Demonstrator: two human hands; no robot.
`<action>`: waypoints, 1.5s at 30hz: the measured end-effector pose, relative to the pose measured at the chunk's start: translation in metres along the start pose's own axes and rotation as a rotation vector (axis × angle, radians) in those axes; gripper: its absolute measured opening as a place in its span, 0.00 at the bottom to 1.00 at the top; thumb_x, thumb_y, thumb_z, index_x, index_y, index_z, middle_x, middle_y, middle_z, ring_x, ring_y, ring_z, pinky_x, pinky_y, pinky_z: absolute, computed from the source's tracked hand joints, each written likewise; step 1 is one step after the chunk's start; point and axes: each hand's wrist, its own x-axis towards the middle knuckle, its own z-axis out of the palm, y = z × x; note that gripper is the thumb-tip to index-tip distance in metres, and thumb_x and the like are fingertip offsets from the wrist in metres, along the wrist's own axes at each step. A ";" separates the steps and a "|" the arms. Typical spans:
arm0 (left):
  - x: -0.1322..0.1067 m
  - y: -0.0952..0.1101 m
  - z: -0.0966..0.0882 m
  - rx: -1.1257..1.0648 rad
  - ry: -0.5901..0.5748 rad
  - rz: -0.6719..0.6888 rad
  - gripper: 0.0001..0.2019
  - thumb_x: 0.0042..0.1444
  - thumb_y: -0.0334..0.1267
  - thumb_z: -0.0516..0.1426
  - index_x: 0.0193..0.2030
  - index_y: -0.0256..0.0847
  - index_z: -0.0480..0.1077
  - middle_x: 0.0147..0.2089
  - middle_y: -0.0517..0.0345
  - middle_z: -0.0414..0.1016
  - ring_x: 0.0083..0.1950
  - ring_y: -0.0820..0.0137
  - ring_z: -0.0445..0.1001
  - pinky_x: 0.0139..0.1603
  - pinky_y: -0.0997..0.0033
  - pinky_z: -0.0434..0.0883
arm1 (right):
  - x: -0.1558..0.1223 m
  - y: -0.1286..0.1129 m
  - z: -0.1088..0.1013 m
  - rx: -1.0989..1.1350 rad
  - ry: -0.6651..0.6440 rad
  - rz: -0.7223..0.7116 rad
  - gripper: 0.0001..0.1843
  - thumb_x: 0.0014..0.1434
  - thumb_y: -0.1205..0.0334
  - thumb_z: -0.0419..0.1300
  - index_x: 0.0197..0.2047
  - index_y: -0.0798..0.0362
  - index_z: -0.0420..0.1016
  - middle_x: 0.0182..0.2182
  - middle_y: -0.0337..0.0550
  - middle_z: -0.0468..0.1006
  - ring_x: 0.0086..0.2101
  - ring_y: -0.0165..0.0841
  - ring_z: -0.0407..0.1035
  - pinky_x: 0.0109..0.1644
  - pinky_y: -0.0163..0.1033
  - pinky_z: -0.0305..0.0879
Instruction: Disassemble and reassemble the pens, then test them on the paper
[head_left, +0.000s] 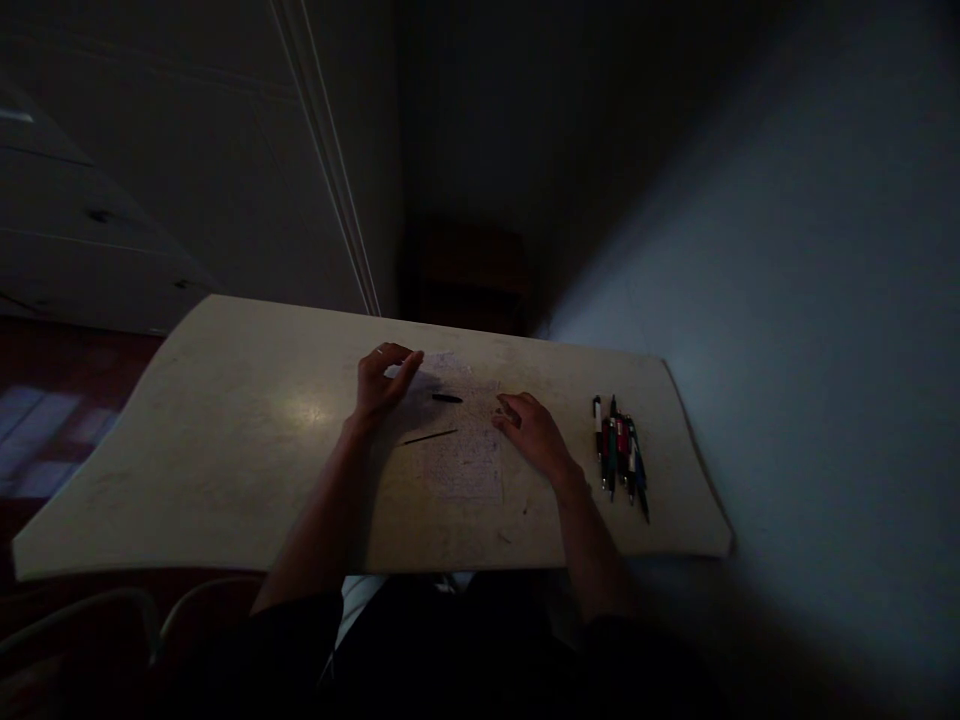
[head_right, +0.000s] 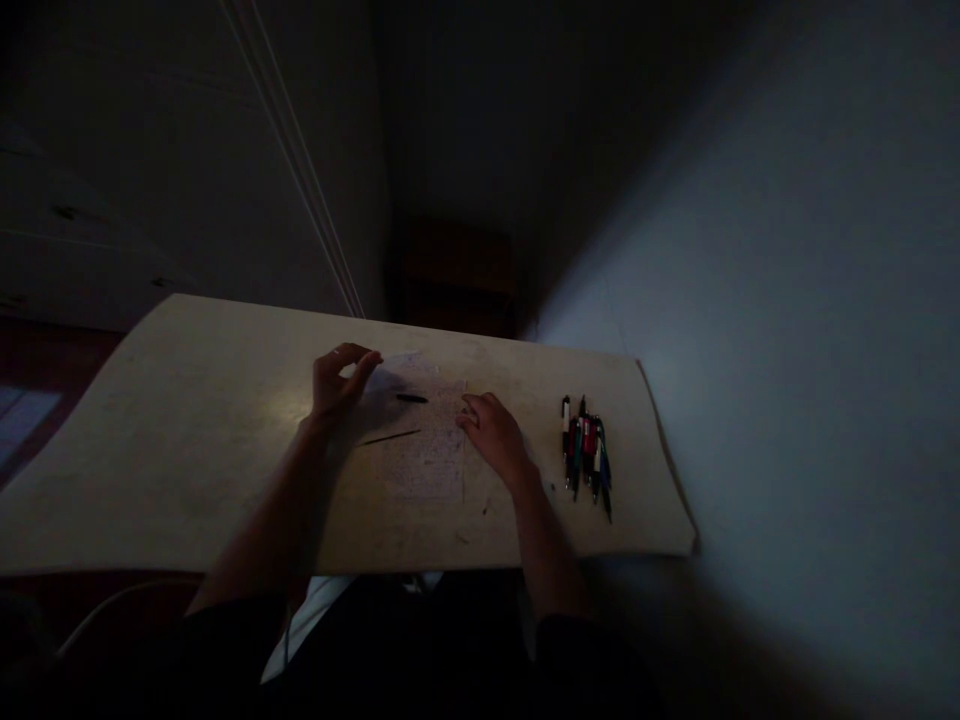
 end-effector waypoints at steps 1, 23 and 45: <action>0.001 0.002 -0.001 0.003 0.021 0.014 0.15 0.57 0.47 0.59 0.26 0.40 0.73 0.27 0.55 0.75 0.31 0.71 0.71 0.37 0.69 0.68 | -0.003 -0.002 0.001 0.014 0.023 0.003 0.16 0.60 0.62 0.61 0.52 0.52 0.75 0.40 0.46 0.74 0.34 0.32 0.70 0.43 0.39 0.67; -0.107 0.016 -0.034 0.518 -0.342 0.205 0.07 0.58 0.37 0.59 0.40 0.50 0.79 0.54 0.49 0.73 0.61 0.51 0.64 0.55 0.50 0.63 | -0.002 -0.046 0.038 -0.066 -0.183 -0.203 0.10 0.64 0.63 0.59 0.47 0.46 0.79 0.34 0.42 0.73 0.34 0.31 0.70 0.38 0.34 0.65; -0.104 0.025 -0.042 0.399 -0.175 0.220 0.09 0.56 0.31 0.60 0.43 0.44 0.75 0.48 0.52 0.77 0.55 0.59 0.72 0.50 0.57 0.69 | -0.056 -0.001 -0.005 -0.018 -0.015 -0.100 0.14 0.67 0.59 0.54 0.49 0.51 0.77 0.35 0.46 0.76 0.34 0.32 0.72 0.40 0.37 0.70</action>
